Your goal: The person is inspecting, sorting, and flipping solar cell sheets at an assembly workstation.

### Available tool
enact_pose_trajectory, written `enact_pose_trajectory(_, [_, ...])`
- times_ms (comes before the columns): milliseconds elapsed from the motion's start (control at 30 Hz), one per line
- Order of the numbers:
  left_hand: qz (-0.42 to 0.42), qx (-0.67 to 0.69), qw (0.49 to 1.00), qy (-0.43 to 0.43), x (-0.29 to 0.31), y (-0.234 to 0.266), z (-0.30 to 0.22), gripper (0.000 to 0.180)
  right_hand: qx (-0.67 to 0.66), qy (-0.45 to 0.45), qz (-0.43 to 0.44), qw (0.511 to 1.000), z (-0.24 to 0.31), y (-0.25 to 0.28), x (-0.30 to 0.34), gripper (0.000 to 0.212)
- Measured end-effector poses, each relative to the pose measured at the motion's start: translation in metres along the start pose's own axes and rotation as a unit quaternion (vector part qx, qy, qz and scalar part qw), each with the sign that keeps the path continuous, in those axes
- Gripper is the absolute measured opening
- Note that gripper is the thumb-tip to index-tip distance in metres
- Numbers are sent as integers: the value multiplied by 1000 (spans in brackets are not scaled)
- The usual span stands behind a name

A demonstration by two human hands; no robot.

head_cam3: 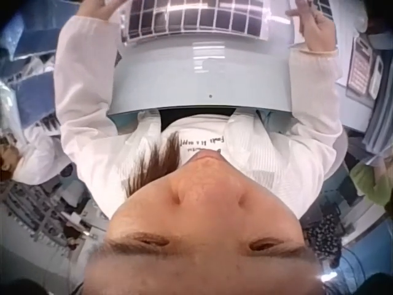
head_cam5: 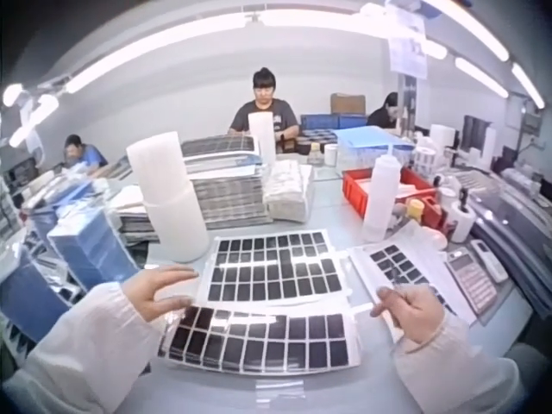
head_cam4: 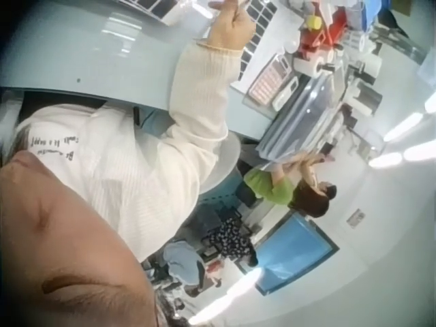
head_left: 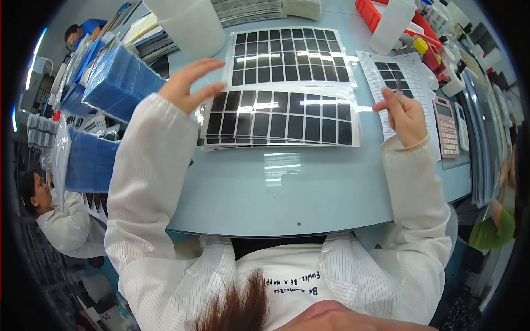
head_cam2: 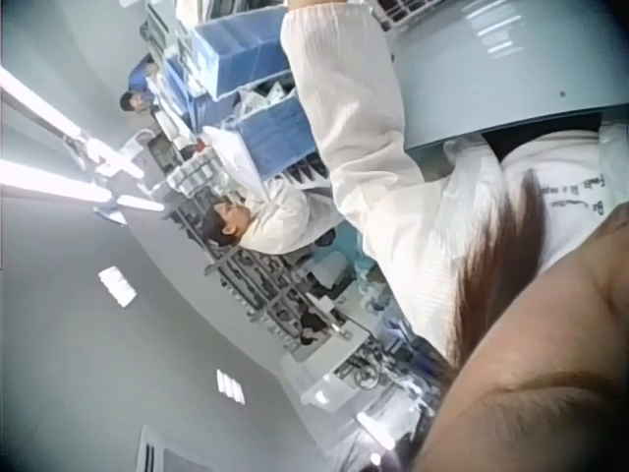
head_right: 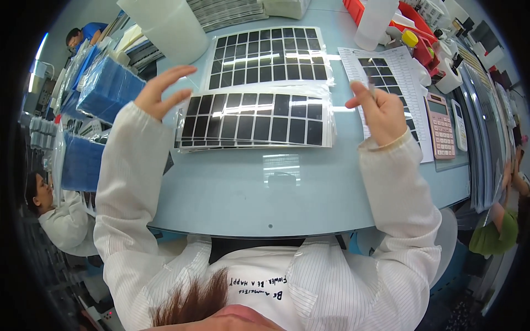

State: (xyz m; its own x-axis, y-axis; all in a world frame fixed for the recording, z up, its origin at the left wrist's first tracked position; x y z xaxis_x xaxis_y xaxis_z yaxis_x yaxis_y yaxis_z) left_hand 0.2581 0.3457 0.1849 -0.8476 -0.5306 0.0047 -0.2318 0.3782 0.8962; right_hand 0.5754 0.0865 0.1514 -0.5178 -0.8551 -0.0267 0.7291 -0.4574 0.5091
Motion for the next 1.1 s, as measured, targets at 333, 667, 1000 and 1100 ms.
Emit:
enact_pose_trajectory(333, [43,33,997,60,-47,-50,34,46,310,-33,-10,950,-14,-32,-107,42])
enact_pose_trajectory(667, [12,123,991,51,-50,-60,33,55,56,-218,-16,974,-20,-31,-135,53])
enact_pose_trajectory(1000, [-104,228,965,74,-61,-52,58,61,-272,-14,-59,960,-3,-14,-129,25])
enact_pose_trajectory(1100, [-164,293,941,48,-61,-47,59,76,-291,100,-95,947,21,-9,-113,22])
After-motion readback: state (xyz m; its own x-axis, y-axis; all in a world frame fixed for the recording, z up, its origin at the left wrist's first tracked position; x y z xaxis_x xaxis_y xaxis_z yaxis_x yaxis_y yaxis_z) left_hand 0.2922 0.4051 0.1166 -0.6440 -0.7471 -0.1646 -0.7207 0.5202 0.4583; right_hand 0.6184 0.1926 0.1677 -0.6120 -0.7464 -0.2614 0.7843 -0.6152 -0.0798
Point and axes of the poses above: each hand's wrist, its own x-axis away from the middle knuckle, its own y-axis out of the back of the hand, z = x × y, the point moved 1 cm from there along -x, towards the middle knuckle, and after that the axes turned 1 degree about y, right-handed, at the moved point
